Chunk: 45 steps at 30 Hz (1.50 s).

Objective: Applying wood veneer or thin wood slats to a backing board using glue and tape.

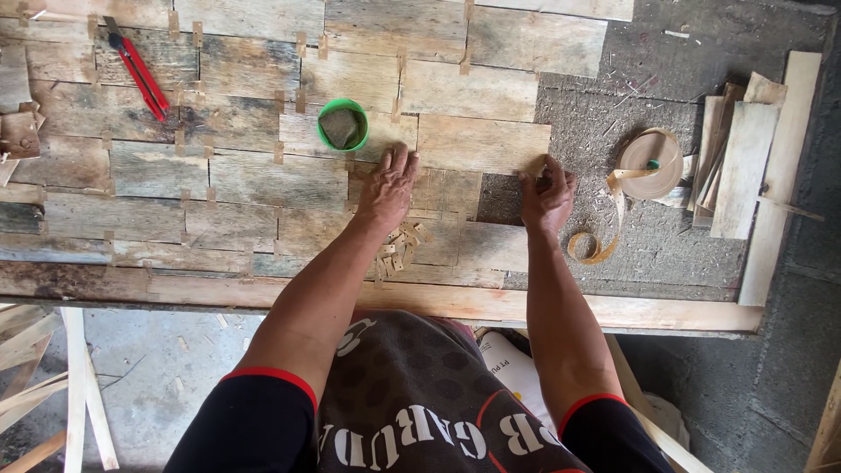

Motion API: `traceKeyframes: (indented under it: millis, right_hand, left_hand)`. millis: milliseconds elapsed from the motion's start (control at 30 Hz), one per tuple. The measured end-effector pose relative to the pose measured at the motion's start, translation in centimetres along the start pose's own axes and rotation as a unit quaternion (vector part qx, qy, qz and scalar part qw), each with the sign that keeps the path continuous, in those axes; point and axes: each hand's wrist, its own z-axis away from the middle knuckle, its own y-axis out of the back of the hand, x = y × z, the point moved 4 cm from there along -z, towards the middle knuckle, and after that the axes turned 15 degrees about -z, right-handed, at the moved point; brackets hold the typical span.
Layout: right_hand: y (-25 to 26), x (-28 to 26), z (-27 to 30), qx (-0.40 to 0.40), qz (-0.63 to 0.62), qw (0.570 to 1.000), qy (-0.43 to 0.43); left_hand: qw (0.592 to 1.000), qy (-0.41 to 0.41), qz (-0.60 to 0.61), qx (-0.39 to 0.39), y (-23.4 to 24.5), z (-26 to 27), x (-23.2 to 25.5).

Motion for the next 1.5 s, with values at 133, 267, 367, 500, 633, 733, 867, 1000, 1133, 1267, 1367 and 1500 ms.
traceKeyframes:
  millis: [133,267,367,500,633,733,867,1000,1133,1267,1367,1500]
  right_hand:
    - [-0.1,0.3,0.0,0.003,0.01,1.0,-0.022]
    - [-0.2,-0.1,0.1,0.003,0.019,0.999,-0.03]
    - [-0.1,-0.2,0.1,0.006,0.032,0.998,-0.053]
    - [-0.4,0.5,-0.1,0.004,0.018,0.998,-0.063]
    - [-0.5,0.6,-0.2,0.005,0.026,0.998,-0.051]
    - [-0.4,0.8,-0.3,0.003,0.022,0.999,-0.043]
    - [0.0,0.4,-0.2,-0.01,0.0,1.0,-0.02]
    - [0.2,-0.1,0.1,-0.015,0.002,0.999,-0.028]
    - [0.3,-0.6,0.2,-0.01,-0.004,1.0,0.005]
    - [0.2,-0.8,0.1,-0.01,0.013,1.0,-0.018]
    - [0.1,-0.7,0.0,-0.008,0.021,1.0,-0.009]
    - [0.1,-0.9,0.0,-0.009,0.023,0.999,-0.043]
  left_hand:
    - [1.0,0.0,0.005,0.005,0.3,0.1,0.0]
    - [1.0,0.002,0.01,-0.008,0.8,0.1,-0.1]
    - [1.0,-0.003,-0.028,-0.005,-1.8,-0.3,0.3]
    - [1.0,-0.003,-0.028,-0.004,-0.5,-0.2,0.0]
    - [1.0,0.0,0.01,-0.016,0.0,-0.2,-0.1]
    - [1.0,0.001,0.005,-0.004,-0.9,-0.2,0.1]
    - [1.0,0.007,0.026,-0.006,-0.4,-0.2,-0.1]
    - [0.998,0.009,0.062,-0.031,0.4,-0.1,-0.4]
    - [0.998,0.01,0.054,-0.029,0.0,-0.1,-0.2]
    - [0.999,0.009,0.045,-0.024,0.3,-0.1,-0.2]
    - [0.999,0.006,0.042,-0.033,0.6,0.0,-0.2]
    - [0.999,0.001,0.032,-0.019,-0.3,-0.2,-0.1]
